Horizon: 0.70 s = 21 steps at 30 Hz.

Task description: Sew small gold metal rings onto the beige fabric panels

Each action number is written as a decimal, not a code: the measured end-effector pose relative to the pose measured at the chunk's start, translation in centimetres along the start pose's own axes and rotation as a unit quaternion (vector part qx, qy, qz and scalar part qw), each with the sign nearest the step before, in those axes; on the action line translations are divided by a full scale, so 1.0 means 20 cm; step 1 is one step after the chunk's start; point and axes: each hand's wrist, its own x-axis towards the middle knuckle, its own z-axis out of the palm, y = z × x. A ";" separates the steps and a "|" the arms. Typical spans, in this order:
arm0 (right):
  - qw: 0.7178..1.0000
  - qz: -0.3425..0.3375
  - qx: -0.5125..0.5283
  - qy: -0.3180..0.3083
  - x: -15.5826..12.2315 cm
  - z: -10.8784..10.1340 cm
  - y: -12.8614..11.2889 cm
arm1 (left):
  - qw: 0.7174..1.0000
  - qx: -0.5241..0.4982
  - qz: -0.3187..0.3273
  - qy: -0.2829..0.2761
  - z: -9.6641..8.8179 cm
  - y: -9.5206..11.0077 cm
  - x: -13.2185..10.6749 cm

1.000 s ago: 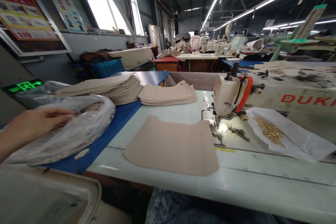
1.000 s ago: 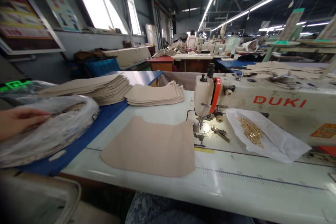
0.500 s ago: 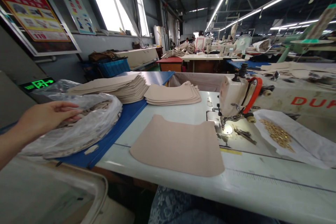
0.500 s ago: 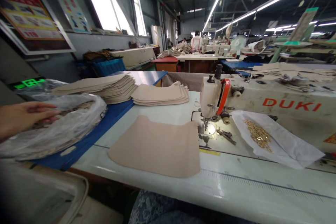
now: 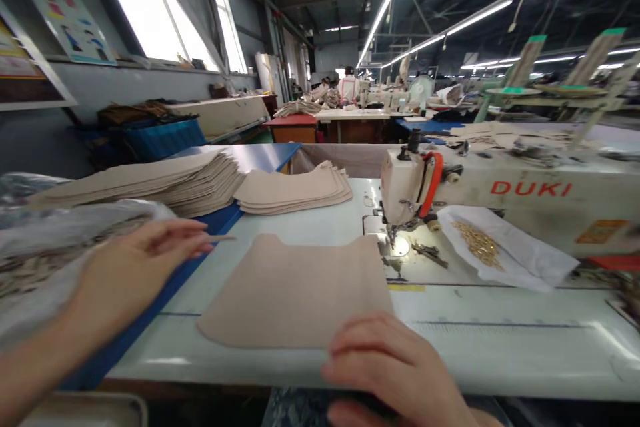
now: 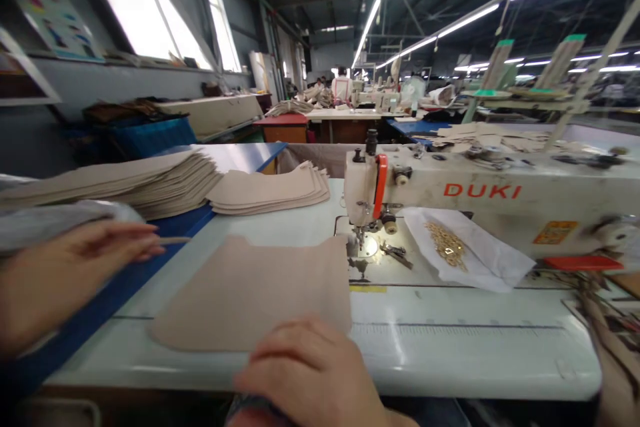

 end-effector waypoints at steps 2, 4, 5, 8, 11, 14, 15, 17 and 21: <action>0.994 0.021 -0.108 -0.013 0.12 -0.05 -0.01 | 0.992 -0.089 0.021 -0.093 0.25 0.11 -0.10; 0.984 0.050 -0.164 -0.043 0.17 -0.07 0.03 | 0.973 -0.163 0.027 -0.162 0.48 0.19 -0.16; 0.981 0.063 -0.176 -0.060 0.18 -0.06 0.06 | 0.963 -0.187 0.026 -0.194 0.58 0.22 -0.17; 0.976 0.099 -0.182 -0.073 0.15 -0.06 0.14 | 0.940 -0.236 0.027 -0.245 0.78 0.32 -0.17; 0.977 0.109 -0.169 -0.066 0.12 -0.07 0.16 | 0.928 -0.261 0.027 -0.264 0.86 0.37 -0.15; 0.984 0.091 -0.149 -0.038 0.14 -0.09 0.17 | 0.926 -0.263 0.013 -0.269 0.86 0.36 -0.15; 0.986 0.088 -0.140 -0.012 0.15 -0.10 0.18 | 0.927 -0.262 0.007 -0.269 0.86 0.35 -0.15; 0.986 0.105 -0.115 0.066 0.20 -0.10 0.20 | 0.928 -0.263 -0.006 -0.266 0.84 0.34 -0.15; 0.963 0.197 -0.038 0.179 0.34 -0.11 0.24 | 0.933 -0.244 -0.027 -0.265 0.80 0.33 -0.17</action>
